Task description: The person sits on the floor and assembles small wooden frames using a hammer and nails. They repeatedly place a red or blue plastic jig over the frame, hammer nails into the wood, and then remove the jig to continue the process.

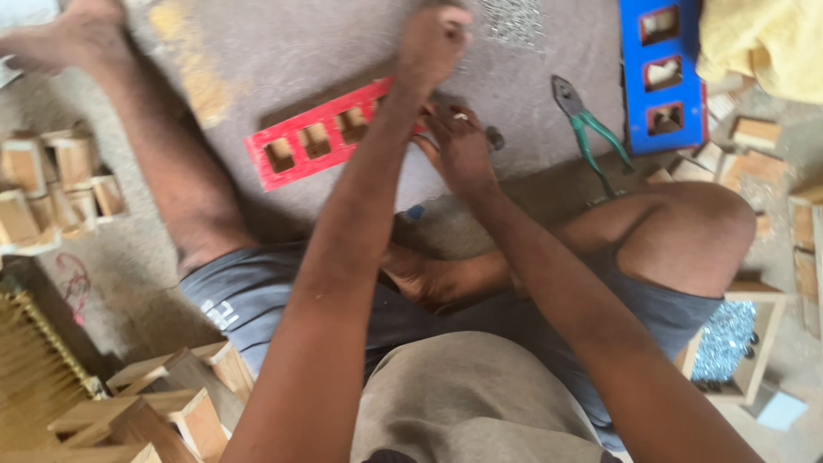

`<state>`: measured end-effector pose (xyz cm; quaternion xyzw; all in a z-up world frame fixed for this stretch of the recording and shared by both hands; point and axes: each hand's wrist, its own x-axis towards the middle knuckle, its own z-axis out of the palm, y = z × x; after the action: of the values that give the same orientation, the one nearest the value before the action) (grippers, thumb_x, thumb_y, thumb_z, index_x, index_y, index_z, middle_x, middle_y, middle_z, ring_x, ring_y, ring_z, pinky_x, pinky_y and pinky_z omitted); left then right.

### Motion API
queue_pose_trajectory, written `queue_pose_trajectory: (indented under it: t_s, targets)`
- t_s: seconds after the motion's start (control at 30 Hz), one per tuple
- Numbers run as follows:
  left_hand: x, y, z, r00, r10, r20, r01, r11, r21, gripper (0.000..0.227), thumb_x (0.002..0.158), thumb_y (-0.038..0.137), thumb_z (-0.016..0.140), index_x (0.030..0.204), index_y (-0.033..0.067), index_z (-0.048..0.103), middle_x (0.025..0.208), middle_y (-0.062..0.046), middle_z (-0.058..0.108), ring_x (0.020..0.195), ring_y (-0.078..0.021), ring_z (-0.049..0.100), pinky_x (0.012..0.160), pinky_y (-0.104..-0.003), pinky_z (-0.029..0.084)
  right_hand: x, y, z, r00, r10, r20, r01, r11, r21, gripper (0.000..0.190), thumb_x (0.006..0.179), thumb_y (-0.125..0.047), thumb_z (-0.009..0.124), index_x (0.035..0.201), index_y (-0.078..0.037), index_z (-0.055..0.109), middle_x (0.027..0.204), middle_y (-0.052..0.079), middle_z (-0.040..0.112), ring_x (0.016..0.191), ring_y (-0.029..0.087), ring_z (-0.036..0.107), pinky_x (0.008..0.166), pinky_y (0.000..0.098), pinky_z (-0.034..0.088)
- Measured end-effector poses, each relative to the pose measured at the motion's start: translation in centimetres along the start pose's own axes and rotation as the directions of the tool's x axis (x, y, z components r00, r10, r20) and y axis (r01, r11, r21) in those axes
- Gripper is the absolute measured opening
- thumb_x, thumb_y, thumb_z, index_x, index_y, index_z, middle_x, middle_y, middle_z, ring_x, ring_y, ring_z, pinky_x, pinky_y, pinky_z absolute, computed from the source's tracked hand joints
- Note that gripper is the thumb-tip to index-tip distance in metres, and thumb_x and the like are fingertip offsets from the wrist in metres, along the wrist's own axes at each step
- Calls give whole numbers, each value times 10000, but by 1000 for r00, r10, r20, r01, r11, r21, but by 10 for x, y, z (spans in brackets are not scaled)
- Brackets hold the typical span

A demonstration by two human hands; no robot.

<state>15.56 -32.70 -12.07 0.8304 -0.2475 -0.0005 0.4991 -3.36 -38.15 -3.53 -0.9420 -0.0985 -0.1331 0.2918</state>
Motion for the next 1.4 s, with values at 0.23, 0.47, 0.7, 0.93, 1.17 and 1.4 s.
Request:
queue_pose_trajectory:
  t_s: [0.23,0.47,0.7,0.93,1.17,1.4]
  targets:
    - [3,9,18,942,-292,168,323,926,-198,137,865,83,676,925,89,800,729,-26,774,620,-113,730,603,-274,586,-10,11,11,999,-17,-48,16,1000,-16,371,867,-175,836,1177,-46,678,1309,137,678,1125,323,674,1041,462,487]
    - [-2,44,-22,980,-153,125,184,936,-300,122,903,47,666,981,45,759,719,-35,752,648,-102,725,624,-268,584,3,7,13,1000,-11,-14,10,997,-74,469,861,-220,840,1268,-49,682,1326,96,663,1147,315,670,1022,462,485]
    - [-82,70,-133,983,-171,61,179,862,-473,128,1010,93,717,1109,17,748,948,-40,785,858,-143,788,760,-286,644,1,12,11,1000,-12,-22,13,998,56,394,930,-243,836,1255,-73,691,1446,79,628,1183,253,667,1045,439,486]
    - [-137,79,-163,958,283,49,-287,947,146,163,755,134,882,898,135,804,1310,-227,652,1293,-392,482,1050,-589,300,-1,13,13,1000,-27,5,27,999,46,423,927,-173,844,1305,-73,683,1491,95,603,1271,264,643,1071,444,470]
    - [-143,59,-153,989,28,142,-50,988,147,159,851,234,925,971,202,825,1104,-88,685,1156,-312,561,1012,-503,376,-18,-10,-46,979,14,201,-23,999,39,816,869,-229,895,1544,-78,462,1579,234,426,1426,425,416,1161,515,354]
    - [-148,61,-150,987,83,141,-96,992,82,115,892,173,877,967,153,792,944,-3,747,916,-258,677,899,-450,436,-116,-17,-81,449,652,610,-893,317,318,434,1010,-275,758,1249,4,527,973,135,637,803,244,655,696,395,540]
